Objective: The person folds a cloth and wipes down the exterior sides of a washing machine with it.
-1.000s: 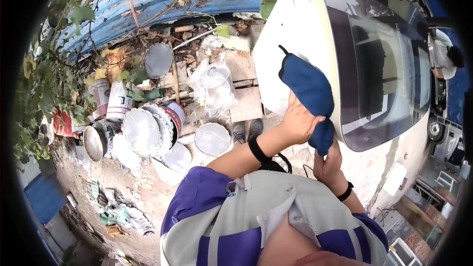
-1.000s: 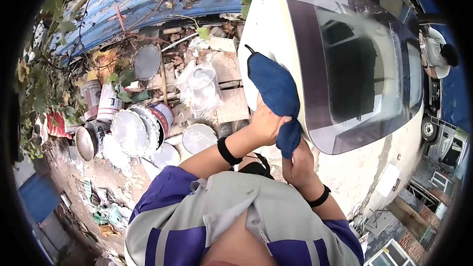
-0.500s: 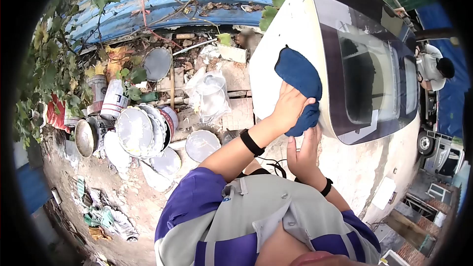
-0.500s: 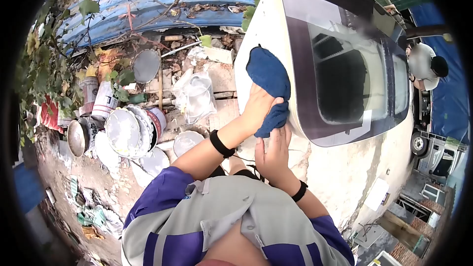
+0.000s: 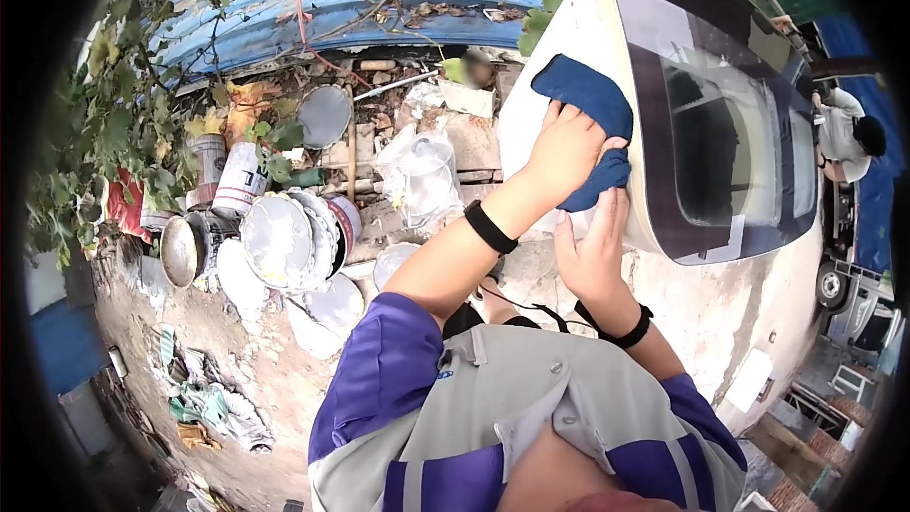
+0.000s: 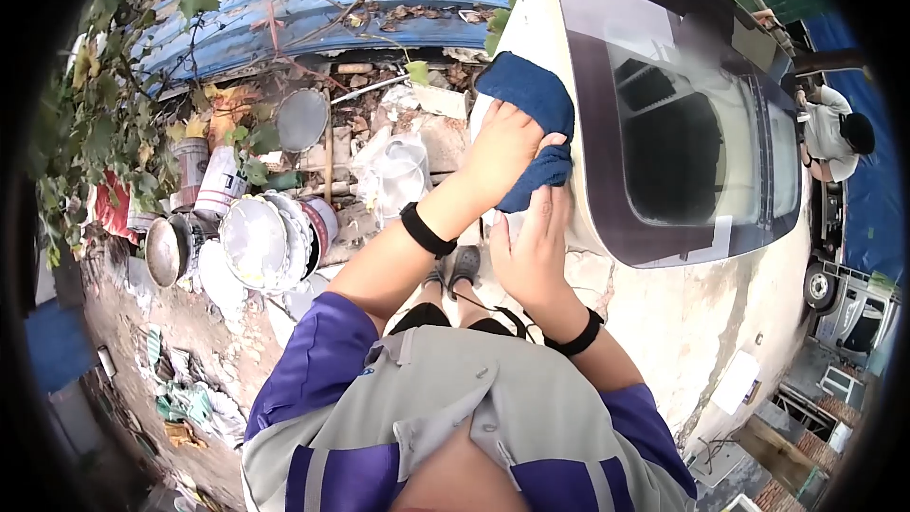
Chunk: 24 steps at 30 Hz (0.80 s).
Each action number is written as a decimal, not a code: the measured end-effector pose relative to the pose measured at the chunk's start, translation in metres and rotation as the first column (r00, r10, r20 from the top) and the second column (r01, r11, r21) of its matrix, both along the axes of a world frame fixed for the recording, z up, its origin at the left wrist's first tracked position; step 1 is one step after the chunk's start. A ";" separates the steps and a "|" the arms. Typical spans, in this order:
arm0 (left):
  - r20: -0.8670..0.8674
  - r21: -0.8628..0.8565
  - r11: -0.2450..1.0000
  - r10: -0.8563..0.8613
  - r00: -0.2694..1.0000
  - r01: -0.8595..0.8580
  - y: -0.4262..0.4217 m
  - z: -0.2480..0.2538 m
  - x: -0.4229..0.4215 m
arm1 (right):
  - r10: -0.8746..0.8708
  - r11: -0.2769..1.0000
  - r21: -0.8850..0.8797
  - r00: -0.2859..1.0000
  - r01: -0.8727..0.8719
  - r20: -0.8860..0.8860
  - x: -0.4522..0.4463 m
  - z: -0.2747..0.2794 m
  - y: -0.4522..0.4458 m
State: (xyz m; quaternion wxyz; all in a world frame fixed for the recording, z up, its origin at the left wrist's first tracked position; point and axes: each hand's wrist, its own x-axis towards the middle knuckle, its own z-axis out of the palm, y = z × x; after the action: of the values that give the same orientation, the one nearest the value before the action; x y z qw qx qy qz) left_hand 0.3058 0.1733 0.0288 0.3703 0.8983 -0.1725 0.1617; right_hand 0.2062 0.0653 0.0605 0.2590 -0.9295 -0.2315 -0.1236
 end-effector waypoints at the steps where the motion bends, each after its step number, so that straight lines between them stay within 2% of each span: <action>1: 0.096 -0.044 0.999 -0.021 0.995 0.025 -0.001 -0.005 -0.008 | 0.023 1.000 0.013 1.000 -0.023 0.004 -0.009 -0.007 -0.008; 2: 0.189 -0.084 0.994 -0.047 0.981 0.064 -0.002 -0.011 -0.017 | 0.038 0.999 0.029 0.999 -0.038 0.008 -0.017 -0.011 -0.015; 4: 0.194 -0.100 0.987 -0.106 0.975 0.127 -0.003 -0.004 -0.040 | 0.047 0.997 0.062 0.998 -0.045 -0.038 -0.030 -0.012 -0.029; 7: 0.099 -0.096 0.992 -0.069 0.993 0.079 -0.015 -0.007 -0.057 | 0.075 0.996 0.041 0.997 -0.074 -0.024 -0.036 -0.017 -0.045; 10: 0.144 -0.054 0.998 -0.027 0.989 0.035 -0.015 0.000 -0.050 | 0.082 0.994 0.070 0.996 -0.084 0.032 -0.025 -0.006 -0.038; 11: 0.079 -0.025 0.999 -0.039 0.996 0.042 -0.014 -0.002 -0.045 | 0.045 0.995 0.091 0.998 -0.042 -0.034 -0.023 -0.005 -0.032; 12: 0.074 -0.057 0.998 -0.033 0.997 0.037 -0.011 0.001 -0.038 | 0.049 0.993 0.107 0.998 -0.045 -0.031 -0.017 -0.003 -0.027; 14: 0.018 -0.008 0.998 -0.058 0.998 0.058 -0.005 0.000 -0.020 | 0.029 0.991 0.129 0.999 -0.027 -0.016 -0.008 -0.010 -0.020; 15: 0.115 -0.029 0.999 -0.043 0.992 0.046 -0.002 0.004 -0.014 | 0.014 0.993 0.116 1.000 -0.013 -0.009 -0.003 -0.004 -0.013; 19: 0.081 -0.025 1.000 0.004 0.997 -0.002 0.000 -0.003 -0.003 | -0.010 0.988 0.153 0.995 0.026 -0.104 0.000 -0.009 -0.003; 20: 0.095 -0.083 0.996 -0.003 0.995 0.011 -0.004 -0.006 -0.006 | -0.019 0.992 0.122 0.998 0.027 -0.065 -0.002 -0.010 -0.003; 22: -0.005 -0.051 0.998 -0.040 0.999 0.040 -0.009 -0.012 -0.019 | -0.010 0.998 0.058 1.000 0.008 0.024 -0.009 -0.011 -0.007; 23: 0.078 -0.099 0.995 0.000 0.997 0.008 -0.016 -0.017 -0.023 | 0.013 0.998 0.055 0.998 -0.015 0.054 -0.011 -0.014 -0.011; 24: 0.076 -0.104 0.995 0.000 0.997 0.008 -0.019 -0.017 -0.024 | 0.008 0.999 0.047 0.999 -0.010 0.034 -0.013 -0.017 -0.015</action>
State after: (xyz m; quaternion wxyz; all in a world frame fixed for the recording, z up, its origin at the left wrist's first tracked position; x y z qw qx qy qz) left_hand 0.2814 0.1547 0.0119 0.4103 0.8706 -0.1793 0.2037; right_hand 0.1932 0.0502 0.0436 0.2773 -0.9200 -0.2369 -0.1433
